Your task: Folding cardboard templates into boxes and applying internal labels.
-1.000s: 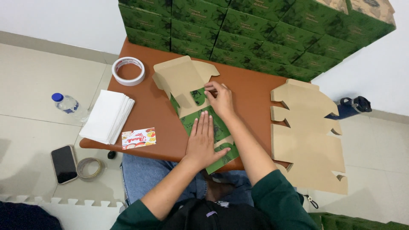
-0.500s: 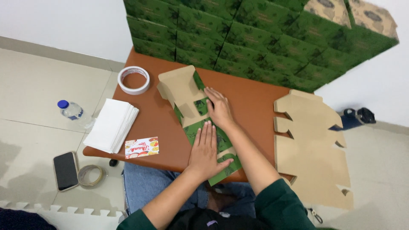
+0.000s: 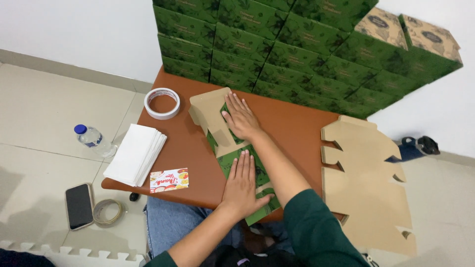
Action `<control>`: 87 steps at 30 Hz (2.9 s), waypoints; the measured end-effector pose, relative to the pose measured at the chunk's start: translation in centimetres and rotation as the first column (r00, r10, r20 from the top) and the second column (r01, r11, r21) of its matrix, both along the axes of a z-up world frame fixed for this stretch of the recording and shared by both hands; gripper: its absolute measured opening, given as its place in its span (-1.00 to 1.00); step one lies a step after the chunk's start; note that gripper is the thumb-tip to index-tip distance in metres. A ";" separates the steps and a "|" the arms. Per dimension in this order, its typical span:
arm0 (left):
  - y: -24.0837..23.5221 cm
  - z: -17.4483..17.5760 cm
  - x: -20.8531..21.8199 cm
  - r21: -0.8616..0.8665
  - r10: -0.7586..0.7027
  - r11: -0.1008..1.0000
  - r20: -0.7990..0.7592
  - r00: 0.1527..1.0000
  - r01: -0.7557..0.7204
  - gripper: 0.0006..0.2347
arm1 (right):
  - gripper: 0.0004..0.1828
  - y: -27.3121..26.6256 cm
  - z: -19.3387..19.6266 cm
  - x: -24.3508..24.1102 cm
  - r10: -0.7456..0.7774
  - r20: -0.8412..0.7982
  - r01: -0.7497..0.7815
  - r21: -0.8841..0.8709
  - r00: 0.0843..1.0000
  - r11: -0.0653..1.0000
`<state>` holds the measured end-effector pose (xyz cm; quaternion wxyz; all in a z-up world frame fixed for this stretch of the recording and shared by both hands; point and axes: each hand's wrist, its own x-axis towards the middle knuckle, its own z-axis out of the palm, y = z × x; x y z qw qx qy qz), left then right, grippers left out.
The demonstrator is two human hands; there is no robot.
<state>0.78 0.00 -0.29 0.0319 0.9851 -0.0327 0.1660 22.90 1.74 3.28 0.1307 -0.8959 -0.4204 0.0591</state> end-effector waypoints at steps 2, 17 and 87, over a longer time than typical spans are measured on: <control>0.5 3.3 -0.5 -0.057 -0.043 0.998 -0.194 0.980 0.032 0.03 | -0.19 -0.3 1.8 -0.9 -0.014 -0.058 0.012 -0.028 0.998 1.000; -1.4 7.0 0.3 -0.508 -0.080 0.860 -0.217 0.973 -0.043 -0.18 | -0.29 -21.5 16.2 -18.8 -0.336 -0.333 0.380 0.076 0.881 0.922; 4.8 12.5 6.2 -0.414 -0.563 0.817 -0.419 0.713 0.402 -0.79 | -0.94 -18.8 1.9 -22.0 -0.610 0.332 0.250 0.696 0.719 0.673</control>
